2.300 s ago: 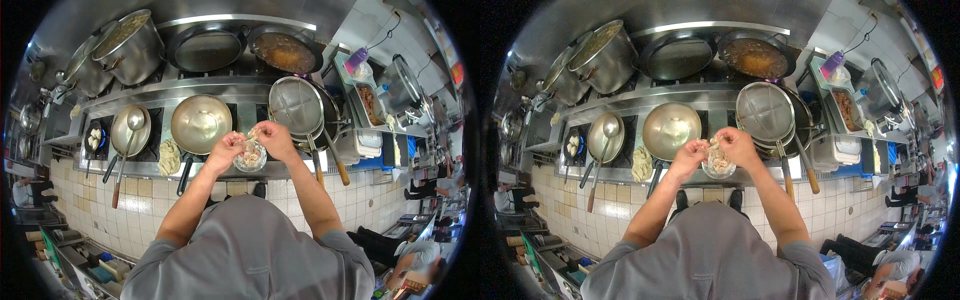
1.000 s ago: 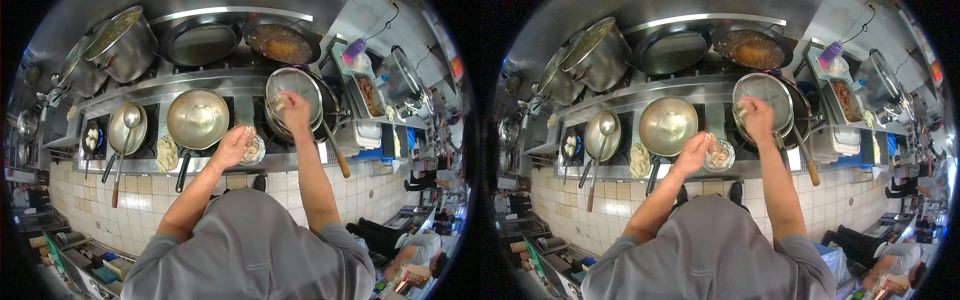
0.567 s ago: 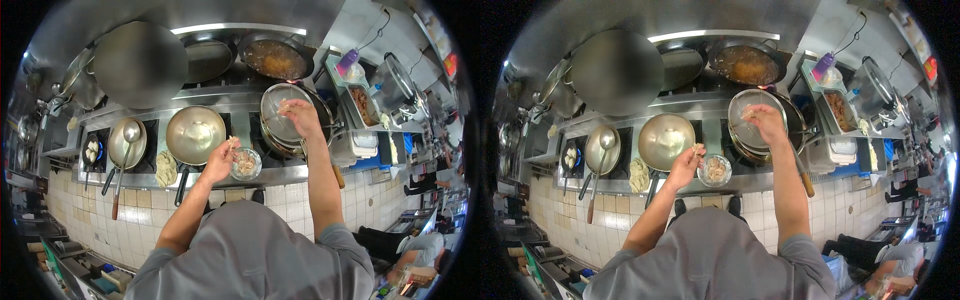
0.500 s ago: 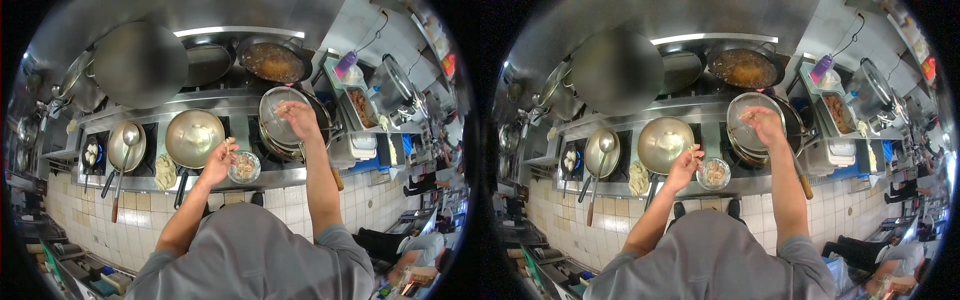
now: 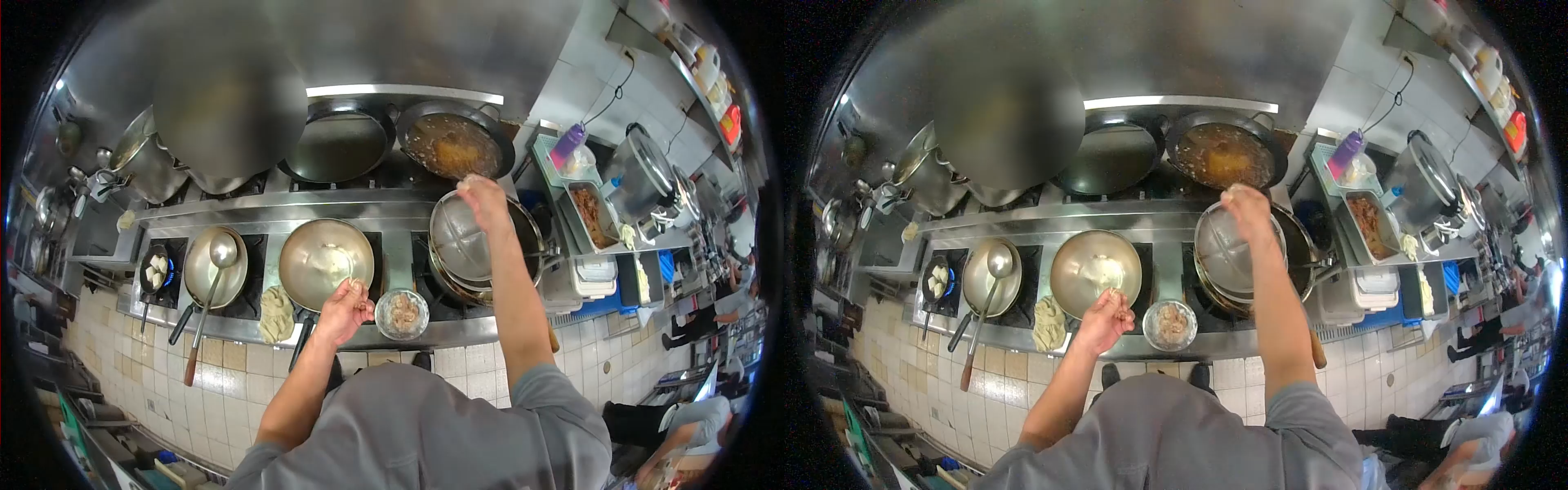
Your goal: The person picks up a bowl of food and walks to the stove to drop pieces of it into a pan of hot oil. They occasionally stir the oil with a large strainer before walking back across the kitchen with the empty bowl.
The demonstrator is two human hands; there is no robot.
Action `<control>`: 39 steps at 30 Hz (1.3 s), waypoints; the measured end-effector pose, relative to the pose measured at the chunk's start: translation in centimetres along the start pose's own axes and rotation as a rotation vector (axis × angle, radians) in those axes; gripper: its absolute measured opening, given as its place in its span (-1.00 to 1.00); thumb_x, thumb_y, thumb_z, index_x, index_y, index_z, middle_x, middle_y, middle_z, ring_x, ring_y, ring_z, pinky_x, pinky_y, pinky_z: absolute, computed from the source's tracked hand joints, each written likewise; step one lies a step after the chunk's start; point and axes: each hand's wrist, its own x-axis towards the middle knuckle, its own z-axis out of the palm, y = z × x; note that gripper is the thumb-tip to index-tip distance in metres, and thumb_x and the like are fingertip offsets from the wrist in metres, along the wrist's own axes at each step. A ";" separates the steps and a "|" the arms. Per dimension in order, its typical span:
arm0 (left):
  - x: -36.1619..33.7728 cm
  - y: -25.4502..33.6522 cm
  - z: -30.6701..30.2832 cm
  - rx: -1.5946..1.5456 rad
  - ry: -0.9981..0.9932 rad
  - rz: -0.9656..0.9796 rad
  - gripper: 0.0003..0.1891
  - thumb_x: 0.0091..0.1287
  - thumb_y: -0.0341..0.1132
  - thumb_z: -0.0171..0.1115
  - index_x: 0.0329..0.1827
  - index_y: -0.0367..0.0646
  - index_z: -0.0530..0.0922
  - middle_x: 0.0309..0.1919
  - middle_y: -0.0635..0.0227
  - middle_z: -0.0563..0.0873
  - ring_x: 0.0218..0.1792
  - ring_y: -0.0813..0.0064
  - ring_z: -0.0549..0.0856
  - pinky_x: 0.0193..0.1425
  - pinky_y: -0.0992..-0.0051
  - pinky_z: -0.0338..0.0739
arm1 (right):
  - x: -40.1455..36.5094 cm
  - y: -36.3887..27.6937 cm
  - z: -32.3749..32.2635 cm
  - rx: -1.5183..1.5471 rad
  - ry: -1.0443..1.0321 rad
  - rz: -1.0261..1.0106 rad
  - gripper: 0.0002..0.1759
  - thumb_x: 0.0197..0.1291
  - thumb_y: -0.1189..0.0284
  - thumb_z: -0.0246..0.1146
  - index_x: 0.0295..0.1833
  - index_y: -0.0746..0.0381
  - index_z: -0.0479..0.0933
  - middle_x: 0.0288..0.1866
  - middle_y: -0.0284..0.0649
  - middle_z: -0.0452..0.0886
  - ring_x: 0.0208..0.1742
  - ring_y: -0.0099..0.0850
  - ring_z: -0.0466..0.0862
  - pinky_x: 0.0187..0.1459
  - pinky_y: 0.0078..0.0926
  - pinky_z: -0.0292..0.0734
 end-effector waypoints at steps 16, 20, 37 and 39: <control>-2.4 3.3 1.7 -0.187 0.079 0.211 -0.60 0.56 -0.31 0.06 0.34 -0.37 0.40 0.25 0.04 0.60 0.33 0.14 0.58 0.41 0.22 0.55 | 13.7 0.2 0.2 -2.028 -0.143 -0.370 -0.69 0.25 0.35 0.18 -0.04 0.28 0.71 -0.08 0.16 0.71 0.03 0.14 0.69 0.11 -0.05 0.61; -2.3 3.4 1.2 -0.269 0.099 0.218 -0.63 0.58 -0.29 0.00 0.32 -0.34 0.41 0.24 0.04 0.60 0.36 0.14 0.55 0.42 0.20 0.54 | 5.6 -3.5 6.2 -2.026 -0.007 -0.495 -0.73 0.22 0.38 0.21 -0.05 0.22 0.72 -0.03 0.15 0.71 0.05 0.04 0.71 0.09 -0.04 0.62; 3.4 -2.3 1.3 -0.223 0.013 0.022 -0.49 0.67 -0.03 -0.22 0.32 -0.28 0.47 0.17 0.28 0.64 0.23 0.36 0.60 0.44 0.31 0.41 | -21.2 8.5 9.8 -1.061 -0.575 -0.501 -0.84 0.24 0.50 0.24 -0.08 0.30 0.58 -0.13 0.04 0.65 -0.10 0.07 0.64 -0.02 -0.14 0.61; 3.2 -3.0 1.5 -0.234 0.021 -0.004 -0.49 0.67 0.00 -0.23 0.31 -0.24 0.48 0.18 0.29 0.64 0.23 0.35 0.60 0.43 0.30 0.41 | -22.4 8.1 9.5 -1.103 -0.522 -0.515 -0.89 0.23 0.51 0.23 -0.15 0.29 0.56 -0.14 0.02 0.63 -0.08 0.05 0.64 -0.02 -0.11 0.59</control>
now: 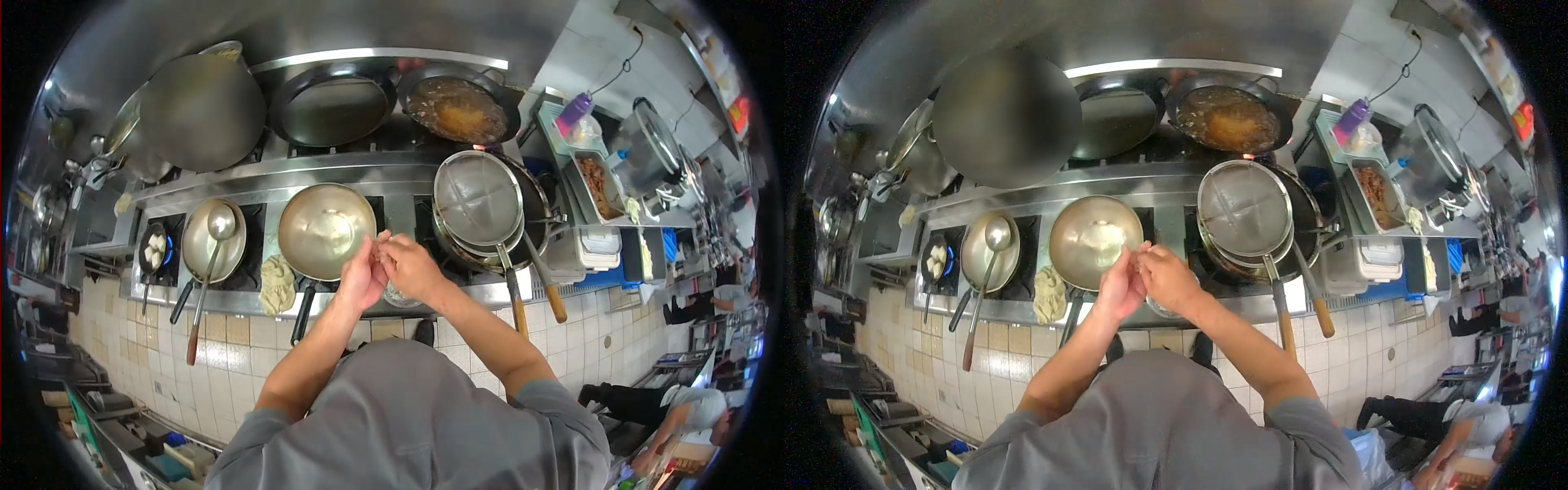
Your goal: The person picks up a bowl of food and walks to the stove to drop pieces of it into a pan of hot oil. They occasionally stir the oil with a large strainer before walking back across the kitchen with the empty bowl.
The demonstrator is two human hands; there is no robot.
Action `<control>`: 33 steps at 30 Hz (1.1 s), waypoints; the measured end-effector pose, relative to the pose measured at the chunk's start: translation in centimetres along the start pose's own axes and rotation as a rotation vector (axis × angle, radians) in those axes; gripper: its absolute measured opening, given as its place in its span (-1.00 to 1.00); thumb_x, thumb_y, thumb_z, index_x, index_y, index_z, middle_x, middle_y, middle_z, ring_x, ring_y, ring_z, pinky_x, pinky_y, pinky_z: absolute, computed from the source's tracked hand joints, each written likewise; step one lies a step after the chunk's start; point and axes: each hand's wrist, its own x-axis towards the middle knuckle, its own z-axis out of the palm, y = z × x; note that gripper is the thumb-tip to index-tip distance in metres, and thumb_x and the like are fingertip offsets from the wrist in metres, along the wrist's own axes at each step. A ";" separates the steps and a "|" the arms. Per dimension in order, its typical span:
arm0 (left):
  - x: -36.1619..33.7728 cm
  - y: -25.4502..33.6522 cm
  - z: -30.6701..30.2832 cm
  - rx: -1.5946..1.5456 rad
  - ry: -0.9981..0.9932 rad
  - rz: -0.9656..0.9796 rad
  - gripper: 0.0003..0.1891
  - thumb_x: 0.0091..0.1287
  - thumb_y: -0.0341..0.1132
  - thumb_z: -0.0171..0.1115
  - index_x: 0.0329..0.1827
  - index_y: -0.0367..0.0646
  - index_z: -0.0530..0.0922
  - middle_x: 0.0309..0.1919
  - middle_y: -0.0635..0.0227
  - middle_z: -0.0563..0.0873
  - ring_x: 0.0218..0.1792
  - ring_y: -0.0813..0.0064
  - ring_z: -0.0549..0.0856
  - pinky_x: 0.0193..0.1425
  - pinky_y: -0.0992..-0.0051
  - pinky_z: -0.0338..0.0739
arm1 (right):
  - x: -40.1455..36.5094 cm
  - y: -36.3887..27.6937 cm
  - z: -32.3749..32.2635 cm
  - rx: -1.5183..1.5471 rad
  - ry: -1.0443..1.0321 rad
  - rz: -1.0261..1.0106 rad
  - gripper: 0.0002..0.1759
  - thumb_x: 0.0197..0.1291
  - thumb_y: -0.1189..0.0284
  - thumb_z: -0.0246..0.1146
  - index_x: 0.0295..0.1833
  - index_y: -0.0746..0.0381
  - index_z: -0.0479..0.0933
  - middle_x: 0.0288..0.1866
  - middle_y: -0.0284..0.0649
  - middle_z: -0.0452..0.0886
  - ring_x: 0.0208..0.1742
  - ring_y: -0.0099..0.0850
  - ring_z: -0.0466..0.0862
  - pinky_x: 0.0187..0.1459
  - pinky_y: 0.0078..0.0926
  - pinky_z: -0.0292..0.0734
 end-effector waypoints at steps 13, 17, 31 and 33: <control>-3.1 2.1 0.1 -0.076 -0.102 -0.110 -0.29 0.55 0.22 -0.11 0.59 -0.03 0.14 0.46 0.08 0.38 0.47 0.07 0.38 0.53 0.05 0.31 | 5.8 6.1 -4.7 0.042 0.160 0.101 -0.87 0.24 0.48 0.31 -0.14 0.30 0.57 -0.24 -0.08 0.74 -0.24 -0.18 0.76 -0.15 -0.25 0.65; -4.4 2.7 -0.9 -0.055 -0.169 -0.078 -0.30 0.57 0.16 -0.05 0.61 -0.06 0.14 0.53 0.19 0.28 0.50 0.14 0.34 0.55 0.08 0.27 | 15.7 11.1 -11.0 -0.188 0.463 0.142 -0.81 0.16 0.40 0.42 -0.23 0.28 0.61 -0.35 -0.02 0.74 -0.30 -0.15 0.77 -0.19 -0.31 0.65; -9.0 4.2 -3.3 0.073 -0.042 -0.022 -0.32 0.54 0.10 0.04 0.60 -0.04 0.18 0.51 0.20 0.36 0.48 0.18 0.40 0.51 0.10 0.31 | 26.5 18.6 -12.9 -0.275 0.460 0.066 -0.75 0.34 0.45 0.20 0.03 0.24 0.69 0.00 -0.03 0.75 -0.02 -0.20 0.75 0.07 -0.28 0.62; -8.5 3.9 -4.4 0.091 -0.045 -0.043 -0.35 0.57 0.04 0.02 0.61 -0.07 0.16 0.53 0.19 0.34 0.47 0.19 0.42 0.50 0.14 0.35 | 21.5 12.0 -12.8 -0.034 0.454 0.194 -0.75 0.40 0.46 0.17 0.08 0.25 0.67 -0.03 -0.08 0.76 -0.06 -0.33 0.75 -0.06 -0.36 0.66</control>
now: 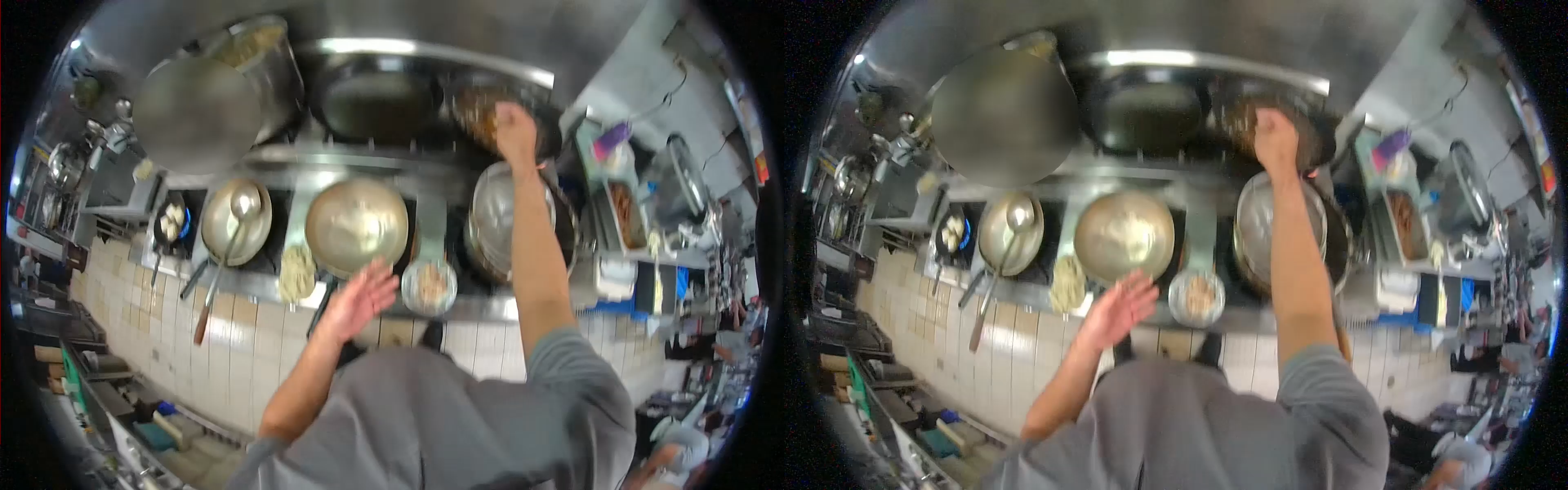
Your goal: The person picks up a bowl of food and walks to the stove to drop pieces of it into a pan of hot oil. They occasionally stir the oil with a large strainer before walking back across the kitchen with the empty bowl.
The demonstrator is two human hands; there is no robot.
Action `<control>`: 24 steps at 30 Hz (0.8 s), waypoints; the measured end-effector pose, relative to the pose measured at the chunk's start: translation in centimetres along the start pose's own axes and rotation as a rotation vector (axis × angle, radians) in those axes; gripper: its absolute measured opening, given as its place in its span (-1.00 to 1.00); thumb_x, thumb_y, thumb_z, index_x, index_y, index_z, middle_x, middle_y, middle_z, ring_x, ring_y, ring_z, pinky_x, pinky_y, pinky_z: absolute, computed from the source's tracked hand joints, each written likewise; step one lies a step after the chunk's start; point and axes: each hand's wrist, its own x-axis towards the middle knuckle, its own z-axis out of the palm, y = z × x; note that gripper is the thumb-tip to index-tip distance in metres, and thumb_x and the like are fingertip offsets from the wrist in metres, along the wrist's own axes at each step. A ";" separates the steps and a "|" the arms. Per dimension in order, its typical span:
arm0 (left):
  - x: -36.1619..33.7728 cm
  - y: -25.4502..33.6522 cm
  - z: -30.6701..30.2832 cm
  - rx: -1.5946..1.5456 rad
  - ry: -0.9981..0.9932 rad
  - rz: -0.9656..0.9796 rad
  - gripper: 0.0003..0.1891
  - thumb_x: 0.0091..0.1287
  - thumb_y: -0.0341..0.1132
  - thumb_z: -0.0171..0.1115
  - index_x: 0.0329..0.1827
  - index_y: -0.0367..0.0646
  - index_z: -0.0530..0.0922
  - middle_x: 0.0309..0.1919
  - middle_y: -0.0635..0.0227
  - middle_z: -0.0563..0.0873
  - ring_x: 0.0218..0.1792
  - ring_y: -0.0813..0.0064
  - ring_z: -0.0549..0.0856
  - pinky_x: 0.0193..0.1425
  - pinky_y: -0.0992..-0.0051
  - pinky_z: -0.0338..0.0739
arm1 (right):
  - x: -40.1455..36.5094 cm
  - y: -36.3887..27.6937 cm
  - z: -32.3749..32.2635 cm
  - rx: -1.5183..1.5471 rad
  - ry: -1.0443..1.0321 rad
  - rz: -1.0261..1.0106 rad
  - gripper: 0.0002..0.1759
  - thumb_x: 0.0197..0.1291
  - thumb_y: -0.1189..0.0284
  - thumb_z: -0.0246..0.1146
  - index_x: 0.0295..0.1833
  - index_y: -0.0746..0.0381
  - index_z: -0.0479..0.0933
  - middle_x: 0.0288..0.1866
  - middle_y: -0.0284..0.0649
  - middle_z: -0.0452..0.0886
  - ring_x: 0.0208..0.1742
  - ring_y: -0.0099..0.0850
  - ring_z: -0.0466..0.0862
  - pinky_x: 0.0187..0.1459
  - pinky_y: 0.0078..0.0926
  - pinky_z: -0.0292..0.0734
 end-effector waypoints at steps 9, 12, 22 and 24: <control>6.1 -7.2 -2.6 0.390 0.091 -0.263 -0.40 0.54 -0.15 0.12 0.56 -0.19 0.26 0.48 0.25 0.41 0.44 0.35 0.41 0.46 0.25 0.29 | -26.0 1.7 3.6 -0.225 -0.624 0.085 -0.73 0.23 0.43 0.19 -0.03 0.27 0.68 -0.09 0.06 0.73 -0.09 0.05 0.74 0.03 -0.10 0.65; 7.6 -9.5 -3.5 0.505 0.180 -0.267 -0.43 0.51 -0.23 0.12 0.54 -0.21 0.28 0.39 0.33 0.48 0.35 0.45 0.45 0.40 0.32 0.31 | -29.7 3.8 5.1 -0.498 -0.798 0.239 -0.68 0.25 0.36 0.18 0.01 0.25 0.69 -0.05 0.05 0.74 -0.03 0.01 0.75 0.07 -0.13 0.65; 8.5 -11.4 -3.9 0.569 0.116 -0.145 -0.40 0.47 -0.42 0.03 0.58 -0.18 0.19 0.10 0.52 0.55 -0.11 0.70 0.49 -0.12 0.61 0.42 | -32.0 9.8 7.8 -0.025 -0.645 0.711 -0.72 0.06 0.33 0.33 -0.24 0.34 0.71 -0.40 -0.14 0.72 -0.39 -0.37 0.69 -0.31 -0.34 0.53; 7.7 -10.4 -2.0 0.584 0.142 -0.160 -0.40 0.45 -0.45 0.02 0.57 -0.28 0.16 0.23 0.37 0.53 0.11 0.56 0.49 0.17 0.55 0.36 | -31.6 8.4 6.0 0.063 -0.642 0.710 -0.76 0.08 0.38 0.32 -0.26 0.35 0.70 -0.41 -0.21 0.71 -0.40 -0.44 0.67 -0.32 -0.39 0.52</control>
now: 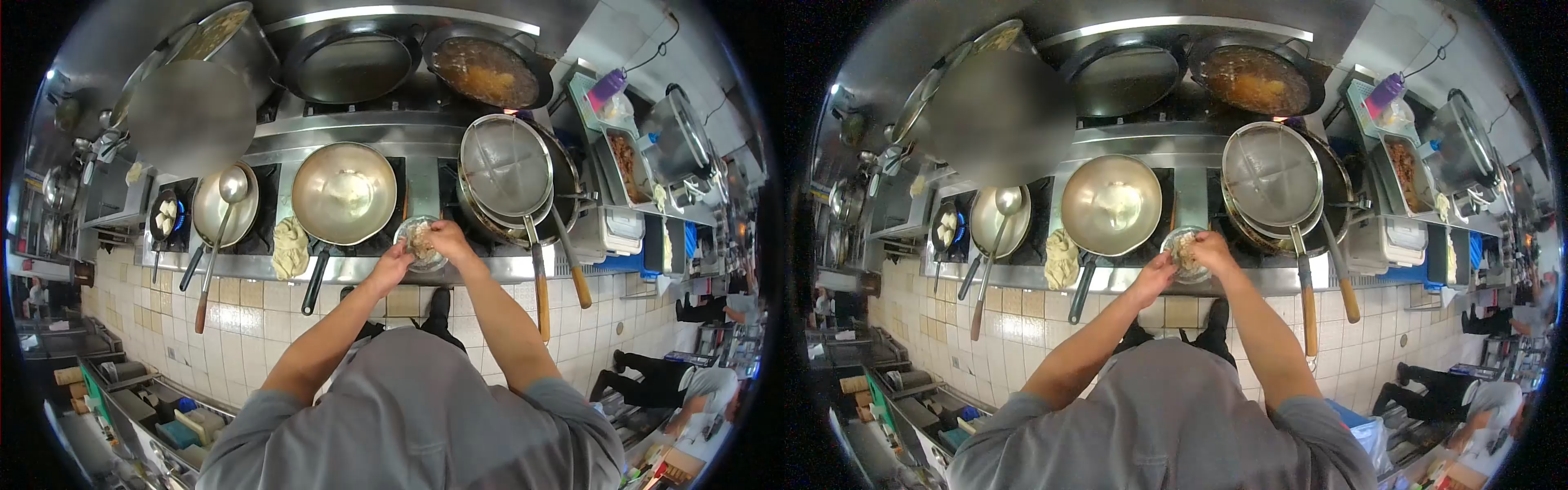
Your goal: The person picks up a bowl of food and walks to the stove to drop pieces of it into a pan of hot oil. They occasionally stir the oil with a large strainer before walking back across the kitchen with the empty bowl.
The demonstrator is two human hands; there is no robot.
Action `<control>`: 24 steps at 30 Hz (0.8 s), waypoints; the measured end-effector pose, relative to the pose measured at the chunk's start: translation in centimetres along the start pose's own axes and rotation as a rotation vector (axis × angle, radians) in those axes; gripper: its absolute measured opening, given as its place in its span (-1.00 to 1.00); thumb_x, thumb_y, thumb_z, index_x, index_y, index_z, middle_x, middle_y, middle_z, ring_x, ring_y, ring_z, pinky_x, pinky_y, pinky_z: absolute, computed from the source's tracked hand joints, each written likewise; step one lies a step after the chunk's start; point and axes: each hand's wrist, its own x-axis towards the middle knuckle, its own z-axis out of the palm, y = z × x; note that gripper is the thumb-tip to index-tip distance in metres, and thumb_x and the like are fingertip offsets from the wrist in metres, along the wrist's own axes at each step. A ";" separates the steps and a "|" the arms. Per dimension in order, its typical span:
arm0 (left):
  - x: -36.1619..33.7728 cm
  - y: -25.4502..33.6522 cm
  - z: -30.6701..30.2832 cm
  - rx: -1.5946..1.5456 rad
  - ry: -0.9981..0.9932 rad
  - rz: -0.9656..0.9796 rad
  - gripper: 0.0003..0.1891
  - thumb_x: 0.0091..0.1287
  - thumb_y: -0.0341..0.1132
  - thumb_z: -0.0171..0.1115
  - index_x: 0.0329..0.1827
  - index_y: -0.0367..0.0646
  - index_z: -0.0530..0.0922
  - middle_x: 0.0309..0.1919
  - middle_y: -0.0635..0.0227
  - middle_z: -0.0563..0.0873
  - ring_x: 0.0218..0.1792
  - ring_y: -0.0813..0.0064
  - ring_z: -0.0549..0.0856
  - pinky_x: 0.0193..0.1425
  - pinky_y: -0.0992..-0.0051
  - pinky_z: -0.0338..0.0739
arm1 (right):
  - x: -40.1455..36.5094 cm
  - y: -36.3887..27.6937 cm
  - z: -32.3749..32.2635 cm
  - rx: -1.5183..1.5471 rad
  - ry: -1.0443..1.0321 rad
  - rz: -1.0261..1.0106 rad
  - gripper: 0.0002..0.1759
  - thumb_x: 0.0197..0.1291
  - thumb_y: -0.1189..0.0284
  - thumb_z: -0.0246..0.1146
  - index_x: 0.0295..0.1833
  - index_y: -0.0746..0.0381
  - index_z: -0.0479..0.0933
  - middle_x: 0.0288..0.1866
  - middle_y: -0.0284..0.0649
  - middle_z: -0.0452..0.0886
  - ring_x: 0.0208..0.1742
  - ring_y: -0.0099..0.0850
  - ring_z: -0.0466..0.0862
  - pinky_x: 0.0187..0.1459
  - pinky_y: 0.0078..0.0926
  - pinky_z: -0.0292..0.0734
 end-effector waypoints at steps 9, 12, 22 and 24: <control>4.4 -3.4 -1.3 0.409 0.052 0.296 -0.32 0.38 -0.44 0.16 0.58 -0.21 0.18 0.36 0.24 0.52 0.34 0.36 0.51 0.39 0.41 0.40 | -2.3 -2.4 -2.5 0.277 -0.149 -0.032 -0.76 0.25 0.52 0.23 0.00 0.29 0.65 -0.26 -0.37 0.70 -0.35 -0.55 0.61 -0.32 -0.53 0.51; 3.4 0.6 0.6 0.656 0.134 0.293 -0.32 0.33 -0.36 0.27 0.52 -0.27 0.28 0.36 0.00 0.52 0.40 0.15 0.50 0.45 0.35 0.37 | -2.5 -3.4 -2.8 0.392 -0.159 -0.032 -0.74 0.25 0.54 0.21 0.03 0.30 0.64 -0.16 -0.35 0.72 -0.26 -0.56 0.63 -0.25 -0.55 0.52; 4.8 -0.1 0.2 1.016 0.203 0.649 -0.60 0.15 -0.38 0.42 0.07 -0.29 0.64 0.10 -0.03 0.69 0.21 -0.03 0.61 0.33 0.22 0.49 | -2.5 -3.4 -2.5 0.434 -0.151 -0.087 -0.77 0.31 0.58 0.16 0.01 0.37 0.64 -0.19 -0.26 0.73 -0.20 -0.48 0.68 -0.13 -0.47 0.59; 4.7 -0.5 0.1 1.012 0.246 0.653 -0.65 0.13 -0.40 0.41 -0.01 -0.28 0.66 0.04 -0.02 0.71 0.12 -0.03 0.64 0.27 0.19 0.50 | -2.4 -2.9 -2.5 0.420 -0.133 -0.116 -0.77 0.32 0.58 0.15 0.01 0.37 0.63 -0.18 -0.25 0.74 -0.20 -0.47 0.68 -0.11 -0.45 0.59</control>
